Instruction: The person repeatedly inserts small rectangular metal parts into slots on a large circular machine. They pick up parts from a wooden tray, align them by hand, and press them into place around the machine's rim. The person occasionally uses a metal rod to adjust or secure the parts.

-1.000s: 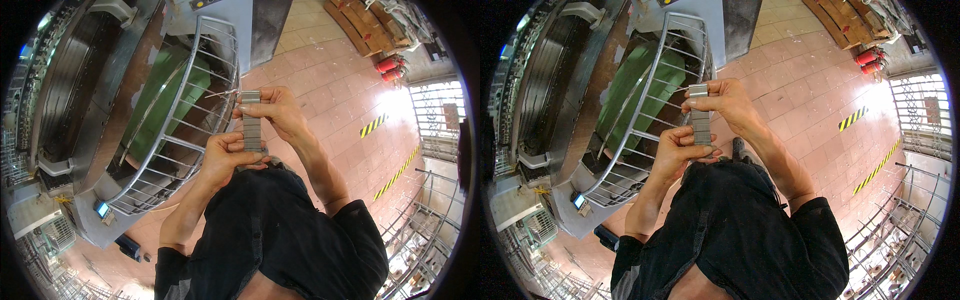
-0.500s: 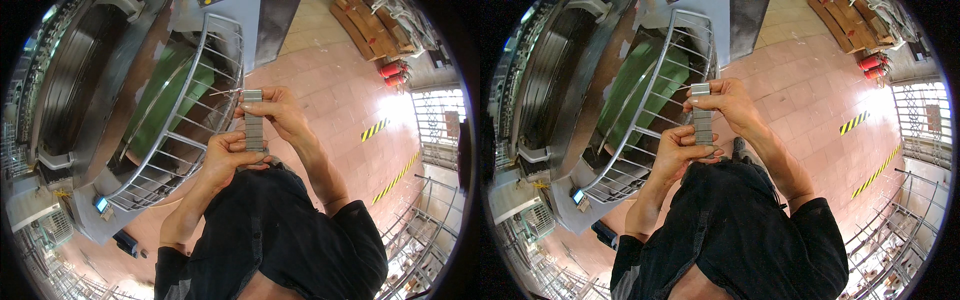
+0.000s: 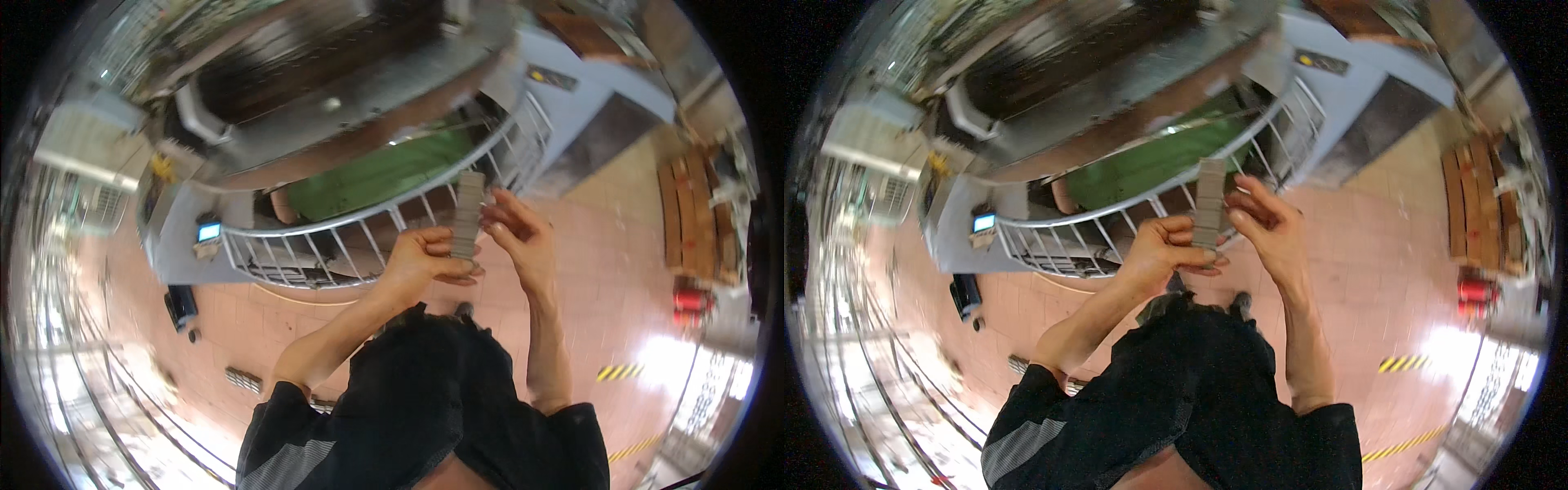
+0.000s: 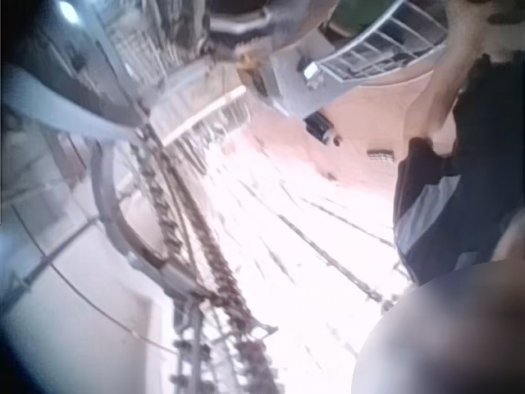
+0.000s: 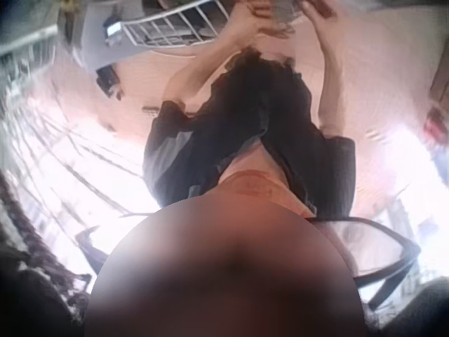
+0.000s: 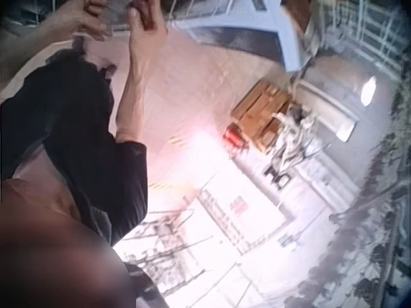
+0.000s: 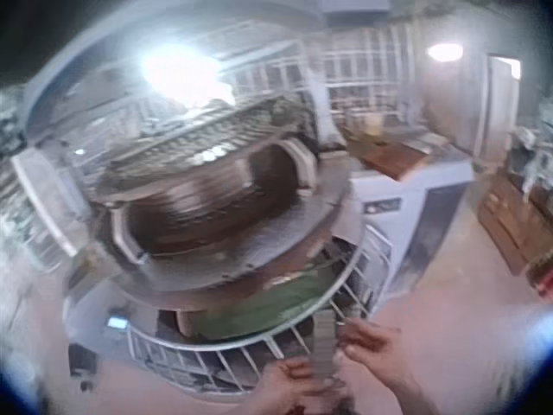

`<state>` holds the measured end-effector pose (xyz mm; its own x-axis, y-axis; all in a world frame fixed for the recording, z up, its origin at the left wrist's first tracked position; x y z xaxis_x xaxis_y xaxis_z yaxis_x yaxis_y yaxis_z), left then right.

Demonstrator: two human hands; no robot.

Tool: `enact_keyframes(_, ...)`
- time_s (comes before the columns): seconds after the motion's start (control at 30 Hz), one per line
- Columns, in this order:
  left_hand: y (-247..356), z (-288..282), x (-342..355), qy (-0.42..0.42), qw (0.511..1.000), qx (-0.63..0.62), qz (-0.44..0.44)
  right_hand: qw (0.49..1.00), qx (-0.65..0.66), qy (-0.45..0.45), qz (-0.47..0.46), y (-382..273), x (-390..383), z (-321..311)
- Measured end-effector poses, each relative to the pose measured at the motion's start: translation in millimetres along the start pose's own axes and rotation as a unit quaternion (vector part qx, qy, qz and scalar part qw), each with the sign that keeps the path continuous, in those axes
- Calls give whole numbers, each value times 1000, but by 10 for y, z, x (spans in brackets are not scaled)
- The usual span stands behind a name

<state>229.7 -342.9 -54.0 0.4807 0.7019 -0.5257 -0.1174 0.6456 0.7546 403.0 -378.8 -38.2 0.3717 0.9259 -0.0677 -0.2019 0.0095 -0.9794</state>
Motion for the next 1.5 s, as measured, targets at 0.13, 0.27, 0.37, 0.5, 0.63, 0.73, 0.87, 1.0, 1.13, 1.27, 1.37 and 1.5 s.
enact_keyframes(0.13, 575, -722, -3, 72, 986, -97, 114, 990, -98, -98, 26, 61, 141, 628)
enact_keyframes(0.27, 1024, -1256, -3, 107, 966, -128, 196, 959, -121, -237, -98, 8, 308, 1600)
enact_keyframes(0.37, 1216, -1527, 49, 129, 964, -138, 187, 962, -54, -258, -64, 146, 507, 2185)
enact_keyframes(0.5, 1454, -1806, 159, 129, 963, -135, 194, 976, 4, -215, -27, 278, 663, 2541)
enact_keyframes(0.63, 1601, -1934, 342, 71, 983, -96, 136, 985, 42, -152, -76, 271, 798, 2723)
enact_keyframes(0.73, 1745, -1931, 424, 19, 988, -93, 119, 989, 55, -110, -80, 287, 951, 2778)
enact_keyframes(0.87, 1911, -2114, 311, 73, 989, -12, 129, 993, 71, -89, -21, 313, 1123, 2796)
enact_keyframes(1.0, 2120, -2277, 11, 178, 884, 272, 336, 996, 7, -85, 11, 257, 1140, 2773)
enact_keyframes(1.13, 2240, -1913, -119, 96, 582, 481, 649, 994, -92, -58, 4, 210, 1150, 2724)
enact_keyframes(1.27, 2142, -1892, 125, 56, 569, 546, 612, 995, -75, -61, -6, 220, 1209, 2683)
enact_keyframes(1.37, 2124, -1883, 129, 53, 567, 558, 604, 995, -90, -51, -5, 198, 1259, 2548)
enact_keyframes(1.5, 2306, -1972, 175, 128, 698, 485, 511, 996, -81, -22, -22, 5, 1345, 2392)
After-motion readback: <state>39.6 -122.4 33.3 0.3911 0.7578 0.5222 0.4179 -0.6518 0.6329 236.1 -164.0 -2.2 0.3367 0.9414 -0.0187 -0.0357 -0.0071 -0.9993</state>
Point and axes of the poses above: each hand's wrist, its own x-axis towards the middle knuckle, its own z-axis out of the palm, y = z × x, the point moved 7 cm from there along x, towards the middle knuckle, and after that the axes turned 8 degrees about y, right-handed, at the moved point
